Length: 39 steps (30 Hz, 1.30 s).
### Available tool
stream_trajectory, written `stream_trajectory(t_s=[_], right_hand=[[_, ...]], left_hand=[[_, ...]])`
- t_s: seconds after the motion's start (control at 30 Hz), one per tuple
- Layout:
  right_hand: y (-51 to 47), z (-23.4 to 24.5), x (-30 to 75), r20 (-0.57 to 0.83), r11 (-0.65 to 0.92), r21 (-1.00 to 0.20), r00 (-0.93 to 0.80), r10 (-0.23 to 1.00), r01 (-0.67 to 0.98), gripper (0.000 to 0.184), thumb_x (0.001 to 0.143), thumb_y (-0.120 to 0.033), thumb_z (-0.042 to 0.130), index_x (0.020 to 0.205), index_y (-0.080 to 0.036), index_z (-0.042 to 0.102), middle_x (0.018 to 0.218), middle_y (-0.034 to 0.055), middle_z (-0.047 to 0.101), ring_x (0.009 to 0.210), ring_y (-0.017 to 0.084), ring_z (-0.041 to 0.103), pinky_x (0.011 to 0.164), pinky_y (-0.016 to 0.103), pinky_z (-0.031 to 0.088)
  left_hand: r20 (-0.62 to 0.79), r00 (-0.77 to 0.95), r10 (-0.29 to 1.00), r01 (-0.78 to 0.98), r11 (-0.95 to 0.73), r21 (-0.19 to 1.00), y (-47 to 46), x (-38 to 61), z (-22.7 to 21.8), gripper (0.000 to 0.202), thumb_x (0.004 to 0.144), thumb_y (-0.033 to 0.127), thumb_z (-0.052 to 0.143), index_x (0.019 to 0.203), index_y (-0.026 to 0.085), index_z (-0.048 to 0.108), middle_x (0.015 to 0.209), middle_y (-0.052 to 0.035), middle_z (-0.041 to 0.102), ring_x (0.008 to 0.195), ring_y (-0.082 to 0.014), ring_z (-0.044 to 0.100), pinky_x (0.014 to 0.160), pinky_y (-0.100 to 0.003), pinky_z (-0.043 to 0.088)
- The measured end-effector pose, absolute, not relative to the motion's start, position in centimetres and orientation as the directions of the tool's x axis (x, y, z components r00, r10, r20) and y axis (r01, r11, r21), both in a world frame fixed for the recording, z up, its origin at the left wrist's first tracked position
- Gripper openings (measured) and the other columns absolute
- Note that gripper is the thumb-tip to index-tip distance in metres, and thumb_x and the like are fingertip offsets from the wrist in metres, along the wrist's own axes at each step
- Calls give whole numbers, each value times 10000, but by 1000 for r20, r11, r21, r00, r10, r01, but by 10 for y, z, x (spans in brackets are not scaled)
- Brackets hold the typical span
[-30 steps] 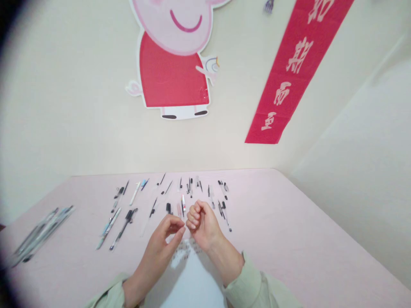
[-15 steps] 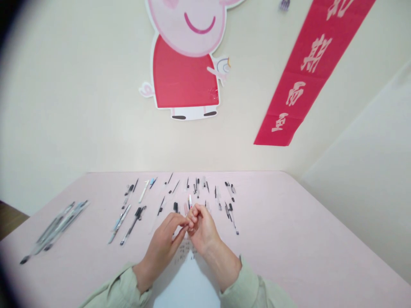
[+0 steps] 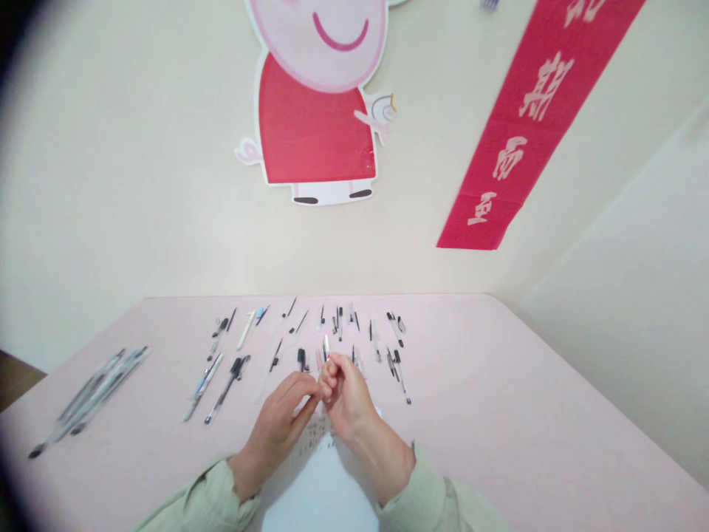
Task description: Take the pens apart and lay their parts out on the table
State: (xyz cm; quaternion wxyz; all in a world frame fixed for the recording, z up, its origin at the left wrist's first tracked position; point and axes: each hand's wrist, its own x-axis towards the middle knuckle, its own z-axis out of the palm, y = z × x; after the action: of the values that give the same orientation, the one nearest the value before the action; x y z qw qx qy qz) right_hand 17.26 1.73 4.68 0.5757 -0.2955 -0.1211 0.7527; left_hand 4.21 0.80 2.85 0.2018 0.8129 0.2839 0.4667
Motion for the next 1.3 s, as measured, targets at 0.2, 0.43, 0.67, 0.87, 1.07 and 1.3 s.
stream_trajectory(t_s=[0.2,0.43,0.67,0.87,1.07,1.3], right_hand=[[18,47,173,-290,-324,-478,-201,936,-817,280,725,-257,656,559,-178,444,449,-79,386,405,51,324,408,175,241],[17,49,174,-301,-338,-498,-207,931,-798,289,717,-263,676,573,-179,439,450,-87,395,385,40,318,406,157,240],[17,46,174,-294,-330,-518,-198,935,-789,294,732,-276,664,569,-181,439,447,-86,380,387,42,312,410,159,243],[16,47,174,-294,-320,-533,-183,938,-783,303,726,-284,669,566,-182,433,447,-89,362,391,44,301,405,165,227],[16,49,173,-279,-326,-497,-207,937,-804,281,705,-252,666,558,-179,438,445,-83,387,389,43,314,405,168,238],[17,46,174,-310,-345,-477,-212,927,-809,281,732,-256,649,572,-182,430,453,-87,382,390,43,318,406,161,251]], left_hand=[[632,347,693,293,-721,629,6,42,26,113,899,99,513,900,211,528,856,-19,606,822,-140,586,728,-248,483],[621,348,702,312,-712,629,5,44,30,92,906,131,519,938,211,553,858,-21,620,808,-140,591,712,-250,488],[624,382,682,293,-730,618,7,42,27,125,911,117,499,962,214,557,881,-40,630,839,-155,593,721,-266,492],[622,386,681,281,-729,624,5,42,28,133,904,98,496,923,216,555,861,-26,620,823,-143,591,711,-244,484],[633,339,696,296,-718,630,6,45,27,97,902,120,512,870,211,525,824,-10,605,785,-134,588,701,-242,484],[640,343,687,303,-726,617,5,45,23,125,902,111,517,957,214,560,852,-19,620,794,-136,594,695,-245,497]])
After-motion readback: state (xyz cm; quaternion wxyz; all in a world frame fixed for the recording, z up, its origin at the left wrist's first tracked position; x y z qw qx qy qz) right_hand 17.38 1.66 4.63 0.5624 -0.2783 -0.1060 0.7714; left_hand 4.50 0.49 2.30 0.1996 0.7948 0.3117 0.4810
